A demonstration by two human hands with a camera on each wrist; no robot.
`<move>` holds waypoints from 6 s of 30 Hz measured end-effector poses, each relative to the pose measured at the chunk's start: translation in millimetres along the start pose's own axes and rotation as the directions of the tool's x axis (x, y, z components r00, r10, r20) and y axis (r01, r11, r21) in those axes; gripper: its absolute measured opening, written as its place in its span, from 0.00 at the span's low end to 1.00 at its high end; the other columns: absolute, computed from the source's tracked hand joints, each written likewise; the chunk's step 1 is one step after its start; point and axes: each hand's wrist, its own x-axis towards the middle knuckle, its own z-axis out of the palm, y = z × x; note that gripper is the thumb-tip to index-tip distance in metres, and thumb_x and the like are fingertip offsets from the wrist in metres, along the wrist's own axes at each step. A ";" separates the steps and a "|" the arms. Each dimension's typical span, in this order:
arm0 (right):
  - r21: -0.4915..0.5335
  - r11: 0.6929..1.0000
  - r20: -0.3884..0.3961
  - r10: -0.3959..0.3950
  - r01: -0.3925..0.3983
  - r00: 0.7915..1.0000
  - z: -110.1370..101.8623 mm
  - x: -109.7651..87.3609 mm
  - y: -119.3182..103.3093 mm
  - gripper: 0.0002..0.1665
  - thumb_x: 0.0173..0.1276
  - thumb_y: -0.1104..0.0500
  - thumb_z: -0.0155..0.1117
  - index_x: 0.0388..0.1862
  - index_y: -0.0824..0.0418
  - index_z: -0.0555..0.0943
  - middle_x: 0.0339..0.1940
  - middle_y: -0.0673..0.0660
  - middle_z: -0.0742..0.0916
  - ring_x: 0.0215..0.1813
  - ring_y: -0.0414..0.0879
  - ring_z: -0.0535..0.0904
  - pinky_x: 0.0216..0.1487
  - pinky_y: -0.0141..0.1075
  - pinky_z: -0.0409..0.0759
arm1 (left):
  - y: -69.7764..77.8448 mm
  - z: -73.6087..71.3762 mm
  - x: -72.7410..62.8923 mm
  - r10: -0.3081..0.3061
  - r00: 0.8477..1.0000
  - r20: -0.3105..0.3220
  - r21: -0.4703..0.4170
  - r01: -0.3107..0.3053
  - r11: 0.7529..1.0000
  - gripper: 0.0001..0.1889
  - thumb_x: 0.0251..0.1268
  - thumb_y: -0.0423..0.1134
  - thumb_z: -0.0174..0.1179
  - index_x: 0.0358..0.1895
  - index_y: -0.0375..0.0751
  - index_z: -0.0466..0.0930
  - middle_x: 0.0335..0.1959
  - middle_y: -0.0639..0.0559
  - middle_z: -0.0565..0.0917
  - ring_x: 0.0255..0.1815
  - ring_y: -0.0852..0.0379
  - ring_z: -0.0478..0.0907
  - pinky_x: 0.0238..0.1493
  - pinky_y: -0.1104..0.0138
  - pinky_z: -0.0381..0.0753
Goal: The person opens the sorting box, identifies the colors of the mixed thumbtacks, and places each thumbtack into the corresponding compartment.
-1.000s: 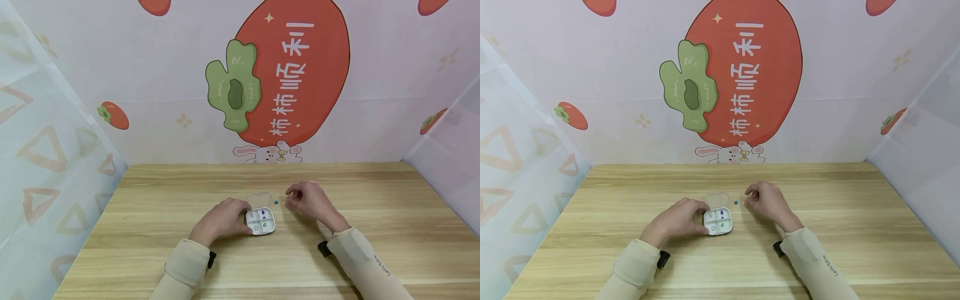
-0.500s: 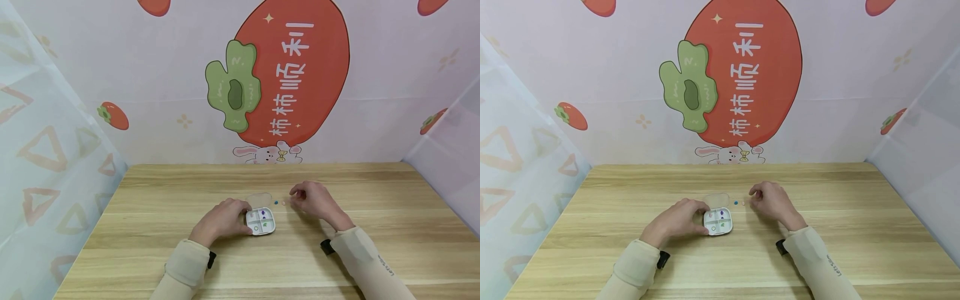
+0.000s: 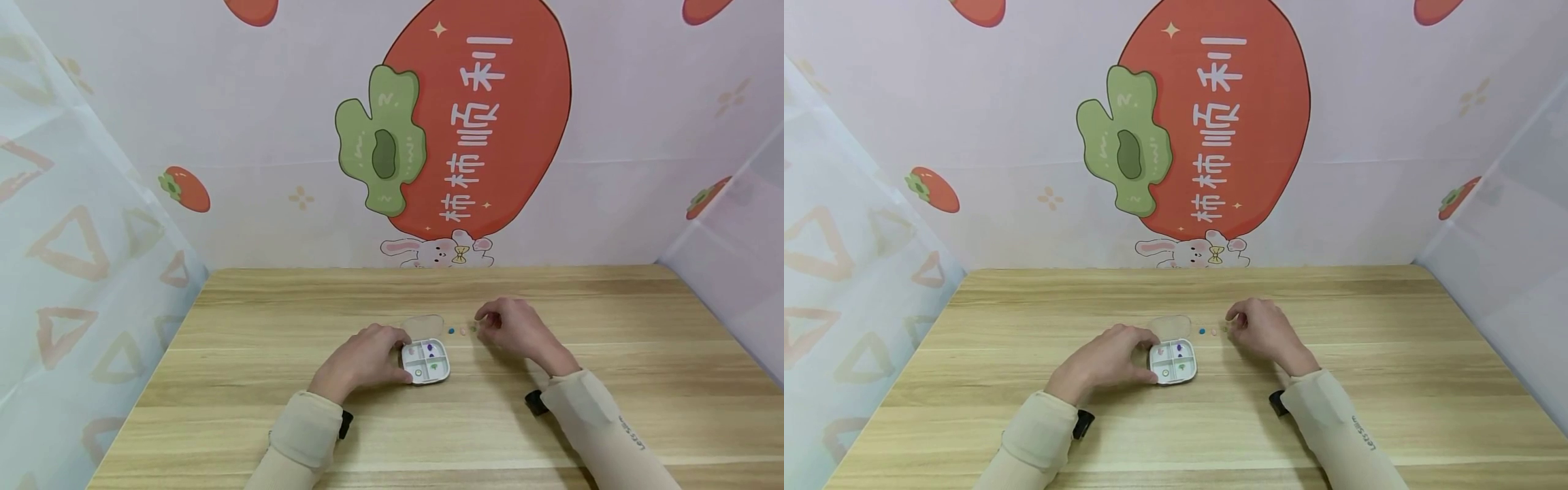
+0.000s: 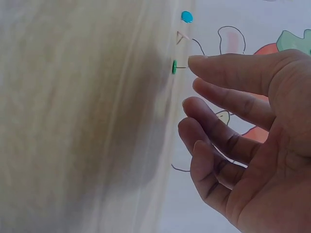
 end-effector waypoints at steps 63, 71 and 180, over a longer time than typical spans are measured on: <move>-0.046 0.999 -0.011 0.002 -0.003 1.000 8.0 0.5 -2.2 0.06 0.66 0.63 0.70 0.30 0.54 0.84 0.25 0.48 0.80 0.30 0.45 0.74 0.34 0.39 0.73 | 0.9 -0.5 0.5 -0.008 1.000 0.007 0.007 0.008 1.000 0.28 0.53 0.48 0.79 0.57 0.42 0.84 0.50 0.53 0.85 0.50 0.55 0.77 0.60 0.55 0.76; -0.013 1.000 -0.032 0.001 -0.001 0.999 5.9 -1.0 -4.5 0.07 0.63 0.67 0.66 0.27 0.56 0.81 0.23 0.49 0.80 0.28 0.45 0.73 0.32 0.38 0.73 | 1.5 -0.9 0.0 -0.008 1.000 0.009 0.004 0.008 1.000 0.28 0.53 0.48 0.79 0.57 0.42 0.84 0.51 0.53 0.85 0.50 0.55 0.77 0.60 0.55 0.76; 0.049 0.996 -0.038 -0.077 0.079 0.996 7.4 1.1 -0.6 0.04 0.61 0.67 0.75 0.33 0.60 0.87 0.26 0.48 0.83 0.30 0.42 0.76 0.33 0.35 0.77 | 0.1 -0.7 0.7 0.039 0.999 -0.012 0.005 -0.039 0.999 0.27 0.53 0.47 0.79 0.55 0.40 0.85 0.48 0.53 0.86 0.46 0.57 0.79 0.56 0.58 0.78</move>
